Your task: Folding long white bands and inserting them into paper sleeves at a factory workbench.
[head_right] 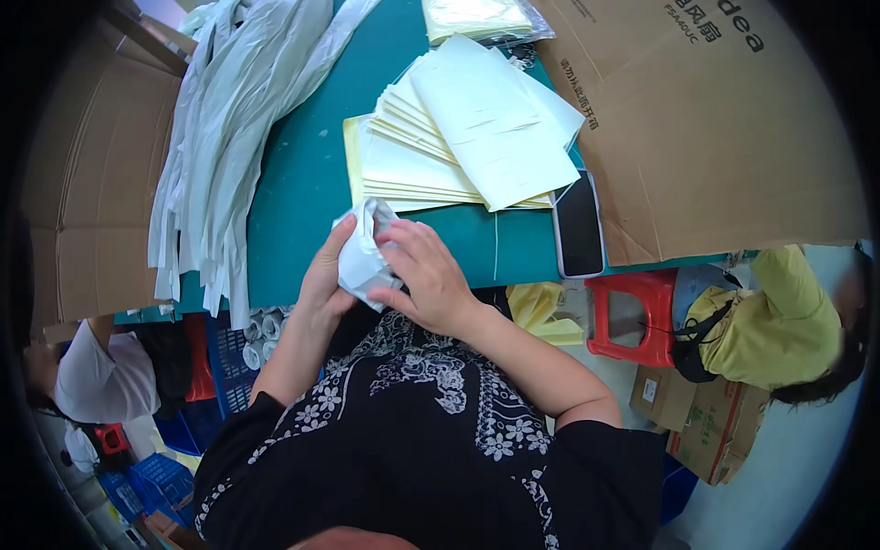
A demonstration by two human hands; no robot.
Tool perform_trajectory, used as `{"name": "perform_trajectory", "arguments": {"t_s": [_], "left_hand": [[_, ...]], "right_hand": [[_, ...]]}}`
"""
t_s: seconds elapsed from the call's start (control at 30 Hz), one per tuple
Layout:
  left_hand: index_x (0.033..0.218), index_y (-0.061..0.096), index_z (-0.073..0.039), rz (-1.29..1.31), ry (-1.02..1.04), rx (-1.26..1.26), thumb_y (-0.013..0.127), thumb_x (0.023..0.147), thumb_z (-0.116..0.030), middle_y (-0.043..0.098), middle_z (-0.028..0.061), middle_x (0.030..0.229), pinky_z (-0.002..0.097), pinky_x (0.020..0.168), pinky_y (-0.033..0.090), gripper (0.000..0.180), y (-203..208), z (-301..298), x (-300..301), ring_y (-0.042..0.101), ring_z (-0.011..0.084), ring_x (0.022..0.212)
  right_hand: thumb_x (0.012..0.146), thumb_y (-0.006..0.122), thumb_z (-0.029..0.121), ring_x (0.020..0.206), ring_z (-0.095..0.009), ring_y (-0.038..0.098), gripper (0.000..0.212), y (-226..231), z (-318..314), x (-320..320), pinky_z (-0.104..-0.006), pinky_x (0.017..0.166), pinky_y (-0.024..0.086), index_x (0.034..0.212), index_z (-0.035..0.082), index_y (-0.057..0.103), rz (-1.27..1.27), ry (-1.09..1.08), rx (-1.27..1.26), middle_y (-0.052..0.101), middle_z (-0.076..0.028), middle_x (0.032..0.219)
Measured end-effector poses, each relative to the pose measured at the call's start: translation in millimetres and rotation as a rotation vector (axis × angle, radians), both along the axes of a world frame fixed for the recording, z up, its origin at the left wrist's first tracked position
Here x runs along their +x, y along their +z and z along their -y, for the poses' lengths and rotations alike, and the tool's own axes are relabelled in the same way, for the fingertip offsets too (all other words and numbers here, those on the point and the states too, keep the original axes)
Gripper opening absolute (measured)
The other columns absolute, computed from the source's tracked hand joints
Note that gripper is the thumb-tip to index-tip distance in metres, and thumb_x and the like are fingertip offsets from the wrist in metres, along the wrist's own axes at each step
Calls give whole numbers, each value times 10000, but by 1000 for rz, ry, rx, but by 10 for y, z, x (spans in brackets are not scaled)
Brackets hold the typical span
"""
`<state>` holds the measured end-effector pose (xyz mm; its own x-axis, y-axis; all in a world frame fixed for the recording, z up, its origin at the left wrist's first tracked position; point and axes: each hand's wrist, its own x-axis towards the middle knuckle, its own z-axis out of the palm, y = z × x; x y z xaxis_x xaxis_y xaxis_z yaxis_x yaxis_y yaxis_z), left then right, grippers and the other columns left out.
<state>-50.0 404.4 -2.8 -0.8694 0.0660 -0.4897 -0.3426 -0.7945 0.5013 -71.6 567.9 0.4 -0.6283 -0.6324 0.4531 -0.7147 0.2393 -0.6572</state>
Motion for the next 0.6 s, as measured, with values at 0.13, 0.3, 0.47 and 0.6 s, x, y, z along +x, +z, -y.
{"name": "perform_trajectory", "arguments": {"t_s": [0.13, 0.3, 0.47, 0.6], "left_hand": [[1091, 553, 14, 109, -93, 14, 554, 902, -278, 623, 98, 943, 279, 678, 521, 348, 19, -106, -164, 624, 149, 808], [987, 659, -59, -531, -286, -1466, 632, 848, -235, 626, 72, 715, 232, 476, 448, 226, -26, -10, -841, 548, 105, 517], [1058, 639, -162, -1374, -395, -1839, 677, 702, -108, 613, 26, 1067, 361, 943, 381, 361, 100, -488, -1255, 494, 214, 1103], [858, 627, -124, -1724, -694, -1849, 598, 736, -143, 618, -9, 1025, 386, 941, 392, 126, -31, -202, -1478, 506, 185, 1115]], "right_hand": [[759, 676, 269, 1120, -399, 452, 465, -42, -180, -65, -460, 959, 354, 1064, -42, 515, -58, -11, 41, 482, -186, 1161], [911, 508, 218, 1138, -261, 467, 463, -120, -800, 24, -390, 969, 361, 1267, -51, 385, 347, -390, -275, 493, -174, 1181], [974, 364, 195, 1164, -201, 454, 418, 222, -1314, -428, -341, 998, 333, 1319, -36, 314, 403, -672, -897, 458, -133, 1266], [971, 393, 196, 1133, -168, 474, 384, 366, -1492, -711, -328, 973, 349, 1283, -26, 369, 439, -681, -895, 499, -105, 1220]]}}
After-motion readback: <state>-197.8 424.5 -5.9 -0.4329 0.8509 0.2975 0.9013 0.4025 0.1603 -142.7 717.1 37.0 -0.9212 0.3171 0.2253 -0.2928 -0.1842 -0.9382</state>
